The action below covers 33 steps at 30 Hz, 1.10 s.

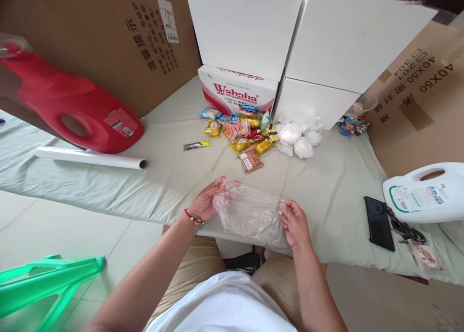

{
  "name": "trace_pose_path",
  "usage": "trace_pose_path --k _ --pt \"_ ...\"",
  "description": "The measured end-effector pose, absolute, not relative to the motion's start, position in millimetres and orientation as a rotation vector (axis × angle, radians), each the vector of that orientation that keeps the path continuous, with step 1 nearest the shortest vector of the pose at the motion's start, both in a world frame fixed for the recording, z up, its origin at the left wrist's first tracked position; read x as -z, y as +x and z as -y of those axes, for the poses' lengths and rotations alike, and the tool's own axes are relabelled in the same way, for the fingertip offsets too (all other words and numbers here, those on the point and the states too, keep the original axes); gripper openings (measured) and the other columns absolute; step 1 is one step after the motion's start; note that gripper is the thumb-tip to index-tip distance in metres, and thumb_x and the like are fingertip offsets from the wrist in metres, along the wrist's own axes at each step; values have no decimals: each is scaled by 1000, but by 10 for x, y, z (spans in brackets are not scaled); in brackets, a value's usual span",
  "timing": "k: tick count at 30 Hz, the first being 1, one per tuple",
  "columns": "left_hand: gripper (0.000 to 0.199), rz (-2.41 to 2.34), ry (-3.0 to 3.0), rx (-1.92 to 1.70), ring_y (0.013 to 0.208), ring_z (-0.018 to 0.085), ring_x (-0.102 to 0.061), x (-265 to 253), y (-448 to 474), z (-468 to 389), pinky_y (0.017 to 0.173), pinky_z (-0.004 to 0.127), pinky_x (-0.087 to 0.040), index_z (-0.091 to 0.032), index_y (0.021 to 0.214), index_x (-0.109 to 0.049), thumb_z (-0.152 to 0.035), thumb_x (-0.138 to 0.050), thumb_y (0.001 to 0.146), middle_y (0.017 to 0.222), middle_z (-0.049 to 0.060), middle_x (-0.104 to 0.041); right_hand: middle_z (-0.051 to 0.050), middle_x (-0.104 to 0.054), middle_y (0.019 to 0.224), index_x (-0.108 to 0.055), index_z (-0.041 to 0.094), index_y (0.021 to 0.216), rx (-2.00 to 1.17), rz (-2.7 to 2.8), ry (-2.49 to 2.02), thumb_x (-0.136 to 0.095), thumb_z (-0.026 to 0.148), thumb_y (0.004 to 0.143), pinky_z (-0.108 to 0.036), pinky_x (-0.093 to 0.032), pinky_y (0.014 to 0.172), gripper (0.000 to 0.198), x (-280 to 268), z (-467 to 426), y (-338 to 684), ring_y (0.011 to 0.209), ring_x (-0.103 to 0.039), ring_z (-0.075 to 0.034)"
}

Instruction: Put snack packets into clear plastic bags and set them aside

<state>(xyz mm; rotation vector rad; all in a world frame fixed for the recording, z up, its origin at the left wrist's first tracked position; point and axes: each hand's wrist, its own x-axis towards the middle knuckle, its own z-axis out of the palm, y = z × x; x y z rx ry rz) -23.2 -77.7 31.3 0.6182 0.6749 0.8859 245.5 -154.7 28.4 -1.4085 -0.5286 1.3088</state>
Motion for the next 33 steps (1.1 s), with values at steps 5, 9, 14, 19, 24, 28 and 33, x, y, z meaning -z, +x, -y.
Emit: trace_pose_path --k 5,9,14,19,24,28,33 --pt "82 -676 684 -689 66 12 -60 -274 -315 787 60 28 -43 -26 136 -59 -38 -94 62 122 15 -72 6 -53 61 -61 19 76 -1269 519 -1419 -95 49 58 -16 -23 38 49 -271 1546 2561 43 -29 -2" --pt "80 -753 818 -561 69 16 -65 -257 -392 724 56 25 -39 -23 136 -62 -36 -94 64 99 10 -78 6 -55 62 -63 19 76 -1203 518 -1450 -96 49 56 -16 -23 37 49 -247 1554 2708 43 -29 -2" --pt "46 -834 906 -580 65 14 -63 -223 -429 624 57 23 -42 -17 101 -76 -30 -94 61 71 1 -68 5 -56 61 -64 20 77 -1113 558 -1477 -95 52 57 -18 -23 37 49 -212 1588 2869 42 -29 -2" --pt "47 -965 932 -778 70 13 -63 -140 -322 507 66 25 -48 -17 98 -73 -24 -92 56 78 1 -69 5 -57 63 -64 20 78 -1014 545 -1519 -94 52 59 -19 -25 39 48 -138 1646 2969 44 -32 -3" --pt "50 -1085 1034 -881 66 9 -54 -68 -161 346 67 26 -47 -17 102 -68 -16 -85 55 90 0 -67 3 -57 68 -62 21 83 -938 653 -1616 -83 49 68 -23 -31 45 39 -75 1703 3094 50 -39 -8" --pt "50 -1134 1097 -901 71 9 -54 -61 -84 266 72 28 -49 -18 104 -65 -12 -80 57 97 1 -63 -7 -64 101 -66 20 99 -307 977 -1857 -71 35 77 -32 -45 63 27 -244 1781 3061 65 -50 -14" --pt "46 -1137 1092 -915 74 9 -55 -55 -56 245 75 28 -50 -16 102 -63 -9 -77 58 93 0 -60 -8 -65 104 -66 25 104 -91 1544 -1511 -58 23 93 -37 -49 77 14 -484 1731 2493 88 -59 -22"
